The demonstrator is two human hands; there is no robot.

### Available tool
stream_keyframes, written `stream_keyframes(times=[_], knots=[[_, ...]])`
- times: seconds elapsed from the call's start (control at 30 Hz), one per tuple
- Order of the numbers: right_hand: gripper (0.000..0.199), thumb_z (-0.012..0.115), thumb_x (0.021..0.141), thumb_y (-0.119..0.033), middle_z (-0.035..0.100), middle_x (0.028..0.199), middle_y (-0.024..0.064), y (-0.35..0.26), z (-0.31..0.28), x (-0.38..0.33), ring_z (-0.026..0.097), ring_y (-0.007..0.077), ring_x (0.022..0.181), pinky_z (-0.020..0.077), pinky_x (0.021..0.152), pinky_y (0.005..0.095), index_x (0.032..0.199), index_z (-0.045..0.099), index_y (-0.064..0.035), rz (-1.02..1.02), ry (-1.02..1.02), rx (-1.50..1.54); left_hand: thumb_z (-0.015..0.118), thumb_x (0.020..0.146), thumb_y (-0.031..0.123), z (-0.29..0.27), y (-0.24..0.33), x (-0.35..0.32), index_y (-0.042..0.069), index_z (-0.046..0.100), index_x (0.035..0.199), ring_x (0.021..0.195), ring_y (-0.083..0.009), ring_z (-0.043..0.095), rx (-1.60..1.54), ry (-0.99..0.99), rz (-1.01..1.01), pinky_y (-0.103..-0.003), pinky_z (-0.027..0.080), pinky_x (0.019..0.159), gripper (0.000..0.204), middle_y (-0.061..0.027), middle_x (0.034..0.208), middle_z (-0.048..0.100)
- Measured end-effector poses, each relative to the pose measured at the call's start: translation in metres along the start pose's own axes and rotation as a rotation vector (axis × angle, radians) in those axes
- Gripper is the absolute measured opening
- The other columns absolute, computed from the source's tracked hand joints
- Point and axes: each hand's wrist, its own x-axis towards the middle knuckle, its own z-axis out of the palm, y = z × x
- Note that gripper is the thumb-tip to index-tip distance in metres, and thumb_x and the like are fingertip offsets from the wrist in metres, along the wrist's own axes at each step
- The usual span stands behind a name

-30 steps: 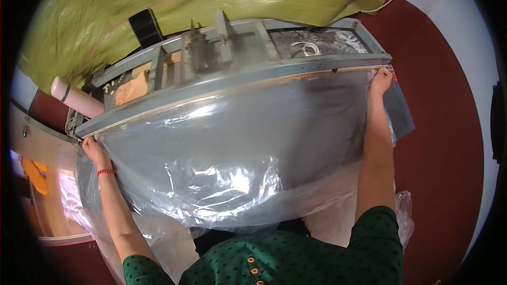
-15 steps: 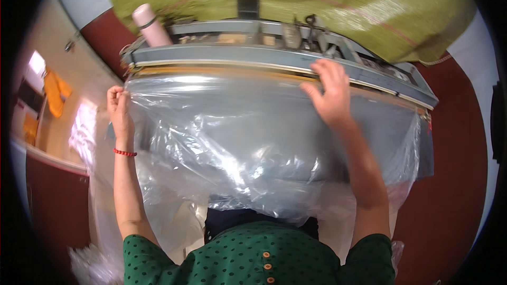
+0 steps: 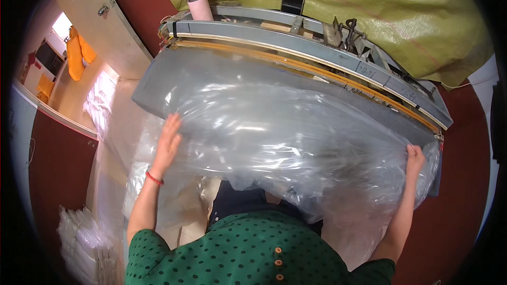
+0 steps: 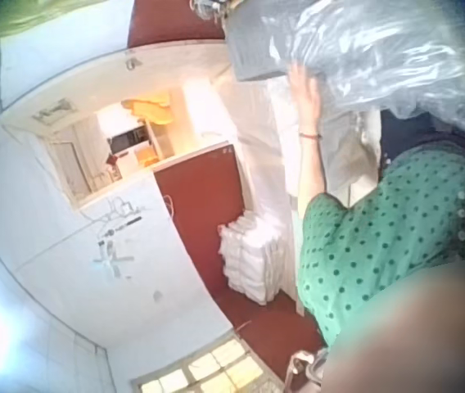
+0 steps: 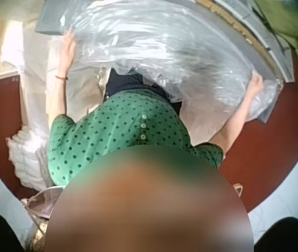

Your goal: The person seals the edges of large plastic sheets by placing them into a heat-sealing machine and manually adjusting them.

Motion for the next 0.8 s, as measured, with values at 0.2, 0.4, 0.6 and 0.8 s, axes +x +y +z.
stream_keyframes(times=[0.2, 0.4, 0.6, 0.8], knots=[[0.022, 0.065, 0.085, -0.018, 0.048, 0.062, -0.0002, 0.082, -0.044, -0.008, 0.041, 0.0082, 0.060, 0.0385, 0.056, 0.0256, 0.080, 0.060, 0.0027, -0.010, 0.088, -0.033, 0.039, 0.098, 0.027, 0.005, 0.078, -0.022, -0.001, 0.056, 0.117, 0.108, -0.0253, 0.054, -0.440, -0.295, -0.524, -0.036, 0.038, 0.097, 0.037, -0.0123, 0.119, 0.058], [0.022, 0.064, 0.085, -0.018, 0.044, 0.061, 0.0000, 0.087, -0.041, -0.009, 0.039, 0.0086, 0.059, 0.0367, 0.054, 0.0257, 0.078, 0.057, 0.0015, 0.021, 0.087, -0.003, 0.050, 0.095, 0.028, 0.038, 0.145, 0.017, 0.005, 0.058, 0.103, 0.086, -0.0185, 0.060, -1.411, -0.306, -1.071, -0.032, 0.050, 0.076, 0.026, -0.0058, 0.095, 0.061], [0.022, 0.064, 0.085, -0.019, 0.043, 0.061, -0.0002, 0.077, -0.044, -0.011, 0.037, 0.0093, 0.060, 0.0358, 0.055, 0.0266, 0.079, 0.058, 0.0007, -0.004, 0.096, -0.024, 0.053, 0.092, 0.009, -0.003, 0.142, 0.101, 0.008, 0.052, 0.109, 0.055, -0.0013, 0.047, -1.467, 0.033, -0.309, -0.014, 0.040, 0.046, 0.017, 0.0037, 0.081, 0.055], [0.020, 0.064, 0.085, -0.018, 0.044, 0.062, -0.0017, 0.077, -0.043, -0.012, 0.037, 0.0079, 0.061, 0.0350, 0.055, 0.0250, 0.080, 0.058, 0.0011, -0.005, 0.083, 0.039, 0.061, 0.085, 0.006, 0.025, 0.072, 0.156, 0.004, 0.052, 0.107, 0.055, -0.0016, 0.042, -0.310, 0.067, -0.456, -0.018, 0.033, 0.047, 0.023, 0.0056, 0.067, 0.051]])
